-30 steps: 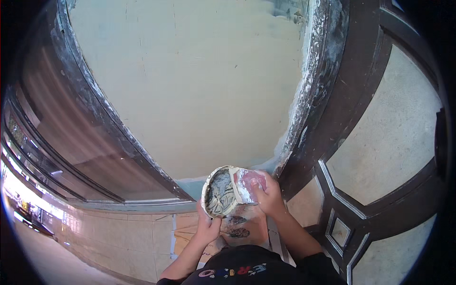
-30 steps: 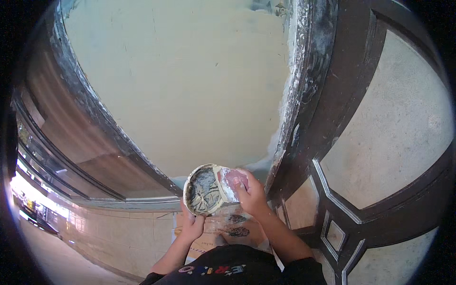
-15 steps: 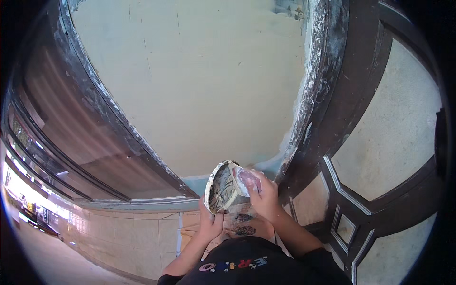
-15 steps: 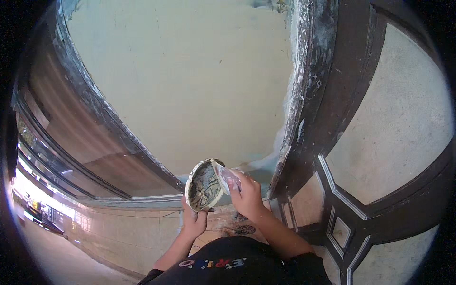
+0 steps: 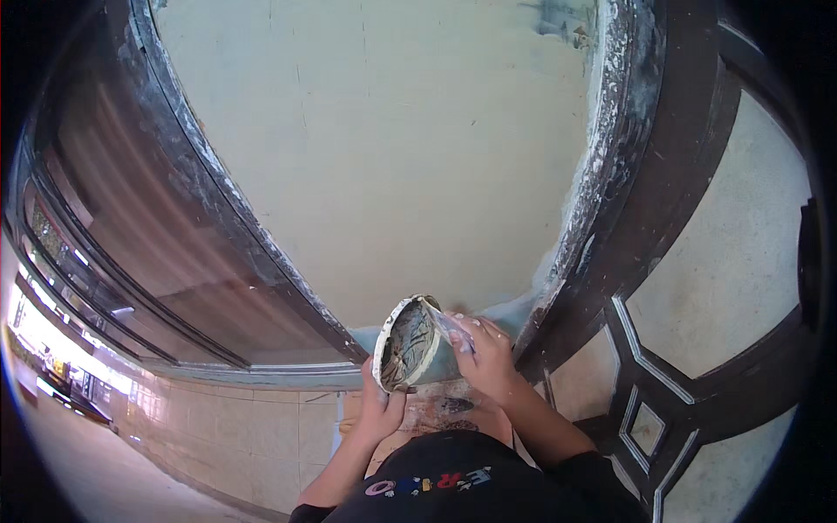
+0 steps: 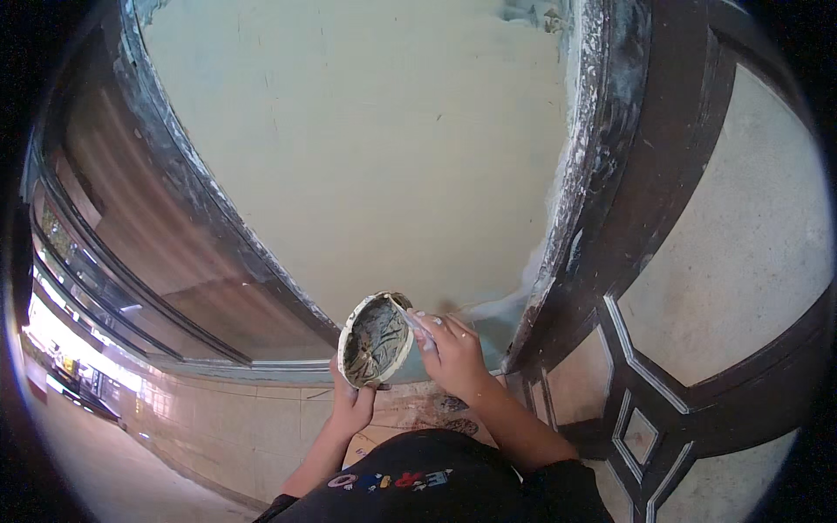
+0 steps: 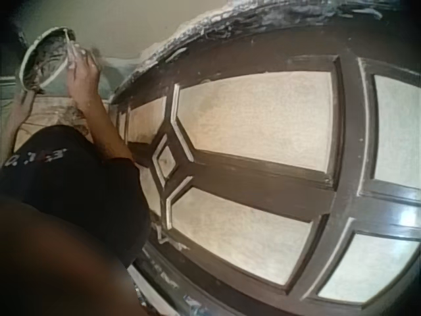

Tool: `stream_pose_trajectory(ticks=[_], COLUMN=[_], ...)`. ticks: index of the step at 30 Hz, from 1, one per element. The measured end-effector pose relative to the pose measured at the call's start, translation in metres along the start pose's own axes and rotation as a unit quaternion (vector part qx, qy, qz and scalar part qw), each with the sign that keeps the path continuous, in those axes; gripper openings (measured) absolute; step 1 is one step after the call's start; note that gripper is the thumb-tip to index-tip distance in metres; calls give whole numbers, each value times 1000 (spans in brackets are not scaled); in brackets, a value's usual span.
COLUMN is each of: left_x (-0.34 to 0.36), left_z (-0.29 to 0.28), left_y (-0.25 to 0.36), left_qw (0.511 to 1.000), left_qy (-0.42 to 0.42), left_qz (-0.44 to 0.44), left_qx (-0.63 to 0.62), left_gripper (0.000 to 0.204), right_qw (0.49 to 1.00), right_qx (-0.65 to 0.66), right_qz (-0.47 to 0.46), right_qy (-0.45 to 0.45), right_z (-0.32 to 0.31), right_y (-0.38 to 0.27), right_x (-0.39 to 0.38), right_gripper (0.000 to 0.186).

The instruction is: The person applies wall compound from a plastic container to a surface using a putty knife.

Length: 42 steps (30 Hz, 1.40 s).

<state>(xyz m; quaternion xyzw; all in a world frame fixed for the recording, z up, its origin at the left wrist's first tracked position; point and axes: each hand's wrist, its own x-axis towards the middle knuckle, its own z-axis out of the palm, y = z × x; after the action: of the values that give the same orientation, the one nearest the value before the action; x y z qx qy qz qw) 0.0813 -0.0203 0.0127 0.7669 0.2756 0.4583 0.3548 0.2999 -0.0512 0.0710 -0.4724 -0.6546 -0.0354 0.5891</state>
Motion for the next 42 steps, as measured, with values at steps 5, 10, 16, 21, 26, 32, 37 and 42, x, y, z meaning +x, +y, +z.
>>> stream_pose_trajectory(ticks=[5,10,16,21,26,32,37,42], left_x=[13,23,39,49,61,72,64,49], left_z=[-12,-19,-39,-46,-51,-50,-48,-57], left_y=[16,12,25,27,26,12,-20,-48], left_qw=[1000,998,977,968,958,893,851,846], left_qy=[-4,-53,-111,-171,-227,-308,-346,-238], left_qz=[-15,-41,-145,-157,-168,-316,-356,-370], left_qx=[18,-7,-105,-92,-54,-85,-169,-301], left_gripper=[64,67,68,68,65,69,75,76], right_qw=[999,994,982,972,970,937,878,881], right_qx=[-33,-77,-107,-87,3,106,190,306], right_qz=[-33,-41,-93,-106,-79,-16,75,196], right_qy=[-19,-72,-124,-192,-231,-333,-432,-303], right_z=[6,9,10,3,3,7,4,-7], right_y=[-5,-12,-14,-2,14,36,45,53], right_x=[8,10,21,26,25,26,22,21], right_gripper=[42,40,44,46,44,31,28,27])
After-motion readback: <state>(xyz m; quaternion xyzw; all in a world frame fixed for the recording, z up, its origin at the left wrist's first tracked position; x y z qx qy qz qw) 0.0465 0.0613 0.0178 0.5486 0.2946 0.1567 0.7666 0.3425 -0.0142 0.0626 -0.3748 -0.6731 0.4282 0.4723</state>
